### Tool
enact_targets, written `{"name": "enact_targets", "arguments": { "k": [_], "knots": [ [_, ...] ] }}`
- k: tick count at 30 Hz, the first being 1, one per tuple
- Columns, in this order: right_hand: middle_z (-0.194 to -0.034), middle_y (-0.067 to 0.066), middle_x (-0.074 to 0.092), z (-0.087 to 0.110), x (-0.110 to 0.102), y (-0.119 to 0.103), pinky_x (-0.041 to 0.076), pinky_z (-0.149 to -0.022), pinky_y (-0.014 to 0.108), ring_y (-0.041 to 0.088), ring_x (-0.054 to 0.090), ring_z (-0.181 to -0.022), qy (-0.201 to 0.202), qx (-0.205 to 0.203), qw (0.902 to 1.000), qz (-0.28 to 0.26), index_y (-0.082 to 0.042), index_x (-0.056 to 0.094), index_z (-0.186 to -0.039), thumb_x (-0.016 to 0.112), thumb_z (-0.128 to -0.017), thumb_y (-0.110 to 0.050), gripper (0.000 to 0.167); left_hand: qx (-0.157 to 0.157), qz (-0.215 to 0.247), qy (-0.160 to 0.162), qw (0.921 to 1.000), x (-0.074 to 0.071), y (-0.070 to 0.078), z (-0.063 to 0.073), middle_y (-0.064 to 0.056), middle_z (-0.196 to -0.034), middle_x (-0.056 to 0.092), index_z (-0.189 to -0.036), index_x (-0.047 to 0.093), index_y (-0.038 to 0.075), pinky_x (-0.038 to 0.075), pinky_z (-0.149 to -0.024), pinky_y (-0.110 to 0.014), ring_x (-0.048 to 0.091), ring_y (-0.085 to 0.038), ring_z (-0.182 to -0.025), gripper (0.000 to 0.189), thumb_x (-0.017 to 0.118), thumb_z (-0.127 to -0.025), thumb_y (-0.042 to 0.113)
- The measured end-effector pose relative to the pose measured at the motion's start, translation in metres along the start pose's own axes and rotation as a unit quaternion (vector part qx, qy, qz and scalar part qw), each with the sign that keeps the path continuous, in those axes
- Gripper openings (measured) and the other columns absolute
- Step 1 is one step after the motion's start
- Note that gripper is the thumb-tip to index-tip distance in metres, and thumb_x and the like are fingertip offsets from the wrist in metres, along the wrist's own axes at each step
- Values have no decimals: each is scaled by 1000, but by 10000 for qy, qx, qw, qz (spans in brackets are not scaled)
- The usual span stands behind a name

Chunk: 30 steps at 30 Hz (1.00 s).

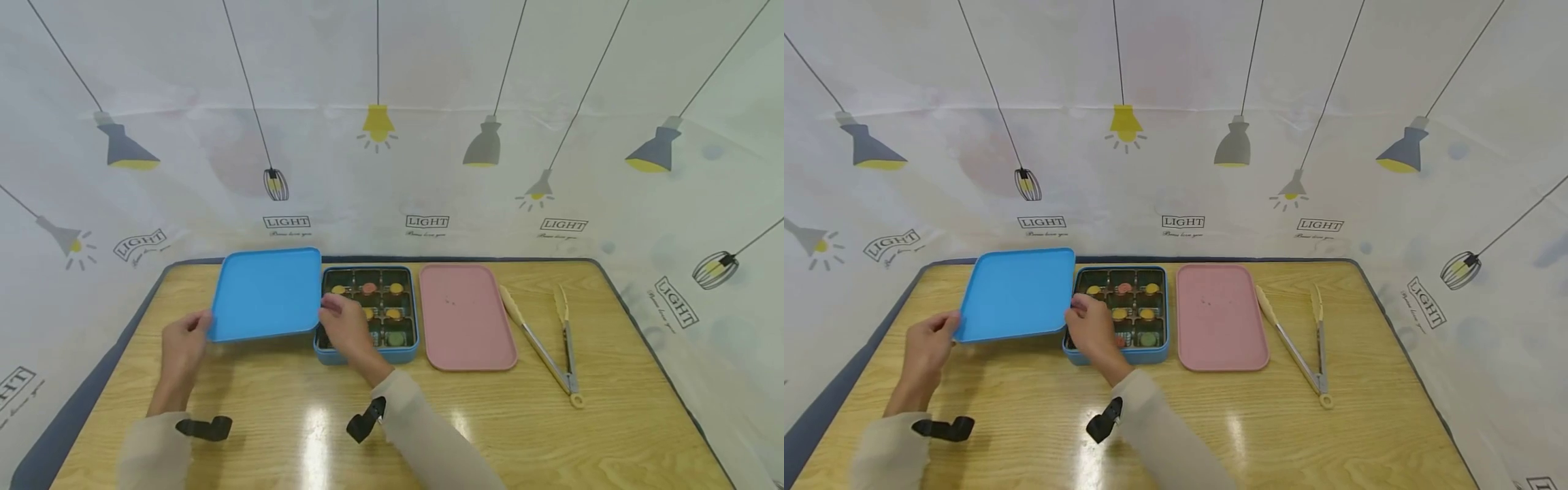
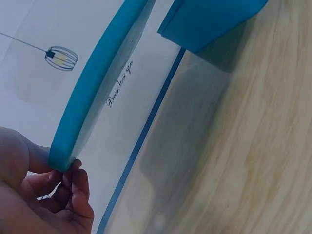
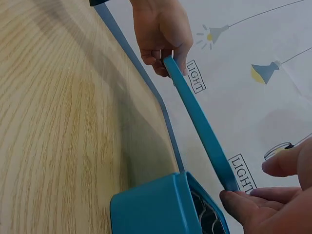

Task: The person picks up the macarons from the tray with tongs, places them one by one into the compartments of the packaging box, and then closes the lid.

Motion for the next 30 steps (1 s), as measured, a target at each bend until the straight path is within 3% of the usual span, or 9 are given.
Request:
{"name": "enact_targets", "arguments": {
  "k": [7, 14, 20, 24, 30],
  "knots": [
    [-125, 16, 66, -11, -20, 5, 56, -91, 32, 26, 65, -111, 187, -44, 9985, -511, 4, 60, -132, 60, -97, -6, 37, 10, 478, -290, 9984, 15, 11, 4, -18, -145, 44, -147, 42, -4, 45, -101, -35, 49, -18, -117, 58, 31, -108, 38],
    [-121, 11, 65, -15, -42, 12, 57, -88, 31, 20, 64, -105, 247, 211, 9981, -523, -3, 63, -132, 63, -96, -7, 36, 125, 715, -706, 9949, 34, 25, 13, -15, -142, 45, -142, 45, -5, 43, -100, -31, 51, -8, -106, 54, 34, -108, 36],
    [-123, 13, 64, -14, -55, 17, 57, -90, 33, 21, 63, -107, 123, 405, 9976, -549, -3, 59, -136, 62, -96, -7, 41, 368, 584, -809, 9943, 43, 38, 18, -16, -142, 47, -139, 48, -4, 45, -96, -28, 50, -12, -111, 52, 36, -107, 37],
    [-125, 13, 63, -13, -64, 18, 55, -93, 35, 22, 62, -110, 11, 481, 9981, -386, -3, 55, -141, 60, -97, -7, 45, 723, 280, -811, 9937, 48, 49, 19, -16, -137, 51, -134, 51, -2, 46, -88, -23, 49, -17, -113, 52, 35, -107, 39],
    [-121, 15, 63, -15, -81, 15, 56, -92, 40, 22, 62, -103, 107, 447, 9985, -283, -2, 54, -141, 58, -94, -3, 47, 1264, -56, -879, 9881, 60, 67, 24, -20, -131, 54, -130, 55, -3, 45, -91, -33, 50, -26, -116, 50, 35, -108, 38]
  ]
}}
Point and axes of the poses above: each hand's wrist, its own z-axis away from the middle knuckle, its own x-axis out of the palm, y = z × x, the point moved 10 cm from there along -z, towards the middle knuckle
